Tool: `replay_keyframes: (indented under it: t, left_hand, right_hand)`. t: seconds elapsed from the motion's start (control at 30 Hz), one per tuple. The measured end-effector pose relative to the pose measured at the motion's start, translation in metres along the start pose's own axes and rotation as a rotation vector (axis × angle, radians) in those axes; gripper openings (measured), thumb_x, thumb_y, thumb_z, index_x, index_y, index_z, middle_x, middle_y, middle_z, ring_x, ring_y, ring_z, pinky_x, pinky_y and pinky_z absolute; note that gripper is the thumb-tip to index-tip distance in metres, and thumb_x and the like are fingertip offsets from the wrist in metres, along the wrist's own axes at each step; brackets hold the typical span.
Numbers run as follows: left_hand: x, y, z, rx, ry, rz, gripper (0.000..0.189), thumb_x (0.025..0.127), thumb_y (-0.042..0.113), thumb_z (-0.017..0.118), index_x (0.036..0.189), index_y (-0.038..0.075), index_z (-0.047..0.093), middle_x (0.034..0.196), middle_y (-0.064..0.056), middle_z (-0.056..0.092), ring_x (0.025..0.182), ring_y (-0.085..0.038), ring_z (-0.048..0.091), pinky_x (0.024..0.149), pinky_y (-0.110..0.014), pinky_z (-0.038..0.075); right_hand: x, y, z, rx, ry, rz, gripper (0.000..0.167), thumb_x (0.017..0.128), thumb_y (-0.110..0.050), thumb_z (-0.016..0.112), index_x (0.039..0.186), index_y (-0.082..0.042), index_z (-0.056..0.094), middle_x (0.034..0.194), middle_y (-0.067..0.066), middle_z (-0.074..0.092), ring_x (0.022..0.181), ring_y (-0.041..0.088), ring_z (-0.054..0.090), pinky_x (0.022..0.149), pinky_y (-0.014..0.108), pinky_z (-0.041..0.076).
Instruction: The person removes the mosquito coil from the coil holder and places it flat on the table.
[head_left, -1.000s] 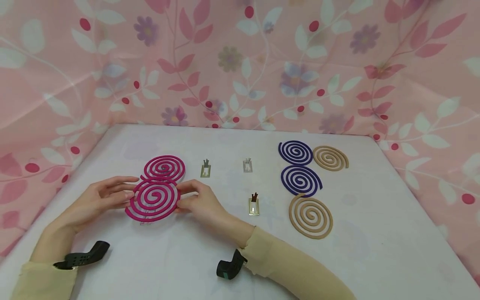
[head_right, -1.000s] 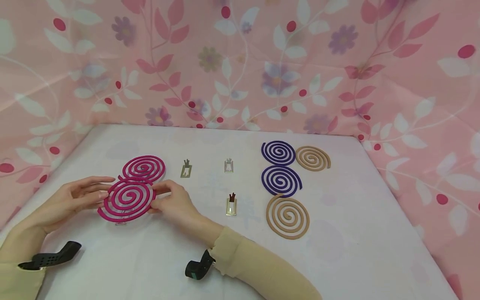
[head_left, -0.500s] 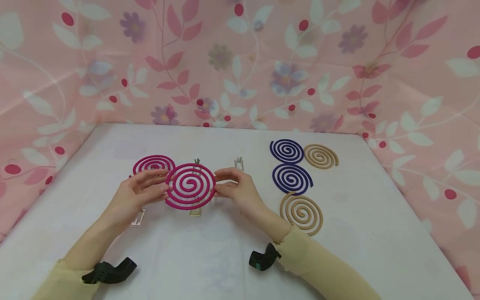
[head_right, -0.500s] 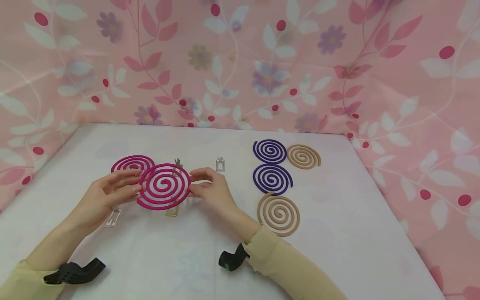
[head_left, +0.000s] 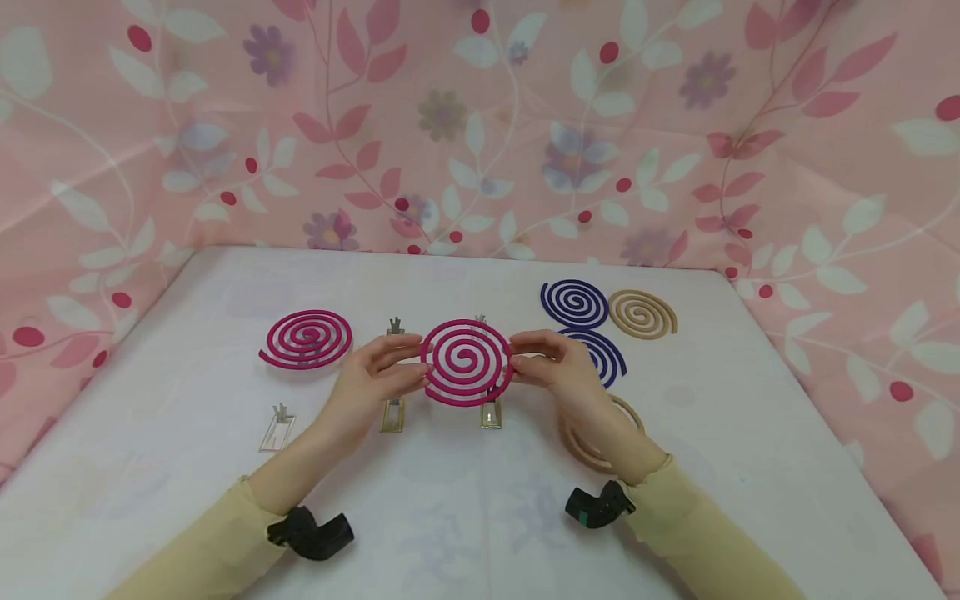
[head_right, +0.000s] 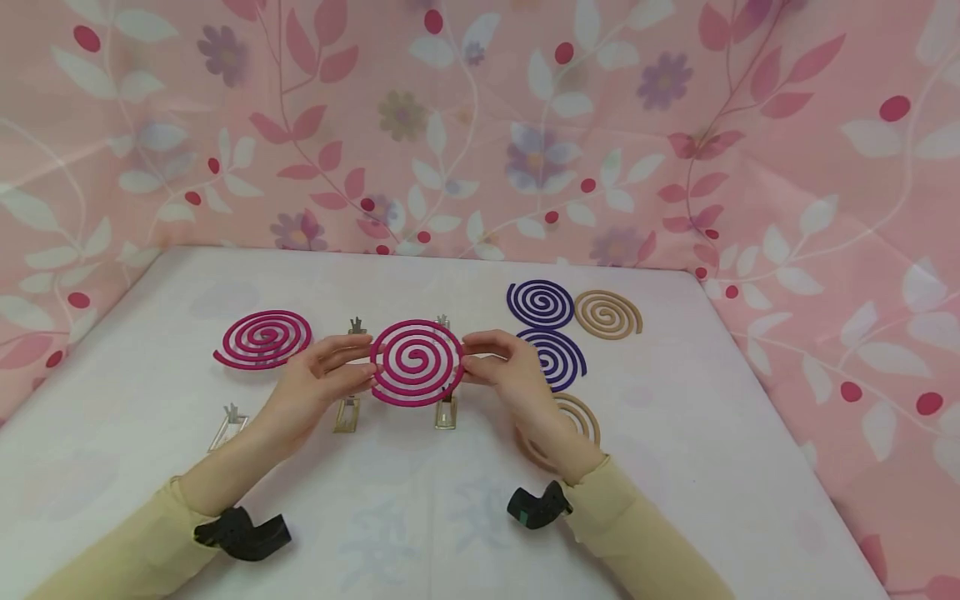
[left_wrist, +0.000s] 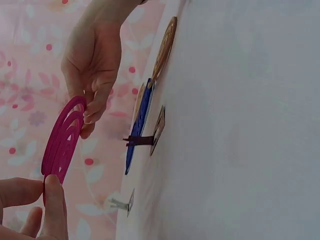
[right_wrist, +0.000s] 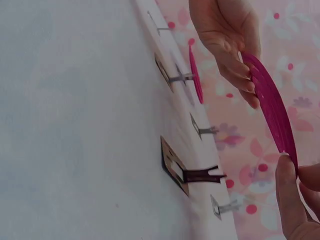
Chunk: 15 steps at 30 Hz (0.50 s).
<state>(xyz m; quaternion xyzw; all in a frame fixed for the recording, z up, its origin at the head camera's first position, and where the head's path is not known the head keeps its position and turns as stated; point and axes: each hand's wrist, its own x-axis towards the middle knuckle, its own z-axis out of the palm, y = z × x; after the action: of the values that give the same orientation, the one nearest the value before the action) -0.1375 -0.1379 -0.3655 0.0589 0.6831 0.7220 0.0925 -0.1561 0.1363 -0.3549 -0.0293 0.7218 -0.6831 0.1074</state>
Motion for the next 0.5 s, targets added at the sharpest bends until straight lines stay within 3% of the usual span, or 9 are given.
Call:
replay_keyframes:
  t: [0.13,0.27,0.5]
  left_hand:
    - [0.015,-0.001,0.022,-0.027,0.005,-0.009,0.048,0.095,0.007,0.067,0.14,0.002,0.05,0.138,-0.02,0.058,0.107,-0.013,0.07,0.09,-0.03,0.058]
    - [0.03,-0.001,0.04,-0.034,0.005,0.002,0.045,0.094,0.009,0.068,0.137,0.006,0.054,0.136,-0.015,0.06,0.112,-0.02,0.068,0.091,-0.031,0.058]
    - [0.052,0.005,0.068,-0.077,0.0,0.03,0.043,0.094,0.008,0.068,0.135,0.004,0.055,0.132,-0.015,0.063,0.11,-0.024,0.069,0.092,-0.034,0.057]
  right_hand:
    - [0.002,-0.001,-0.024,-0.002,0.007,-0.014,0.039,0.095,-0.003,0.065,0.132,0.004,0.057,0.119,0.016,0.065,0.095,0.015,0.071,0.086,0.032,0.06]
    - [0.006,-0.002,-0.046,-0.025,0.01,-0.014,0.038,0.095,-0.004,0.065,0.131,0.006,0.057,0.11,0.005,0.069,0.092,0.012,0.071,0.084,0.029,0.06]
    - [0.012,-0.007,-0.078,0.018,0.001,-0.028,0.036,0.096,-0.005,0.064,0.129,0.006,0.055,0.103,-0.003,0.07,0.09,0.009,0.069,0.083,0.026,0.06]
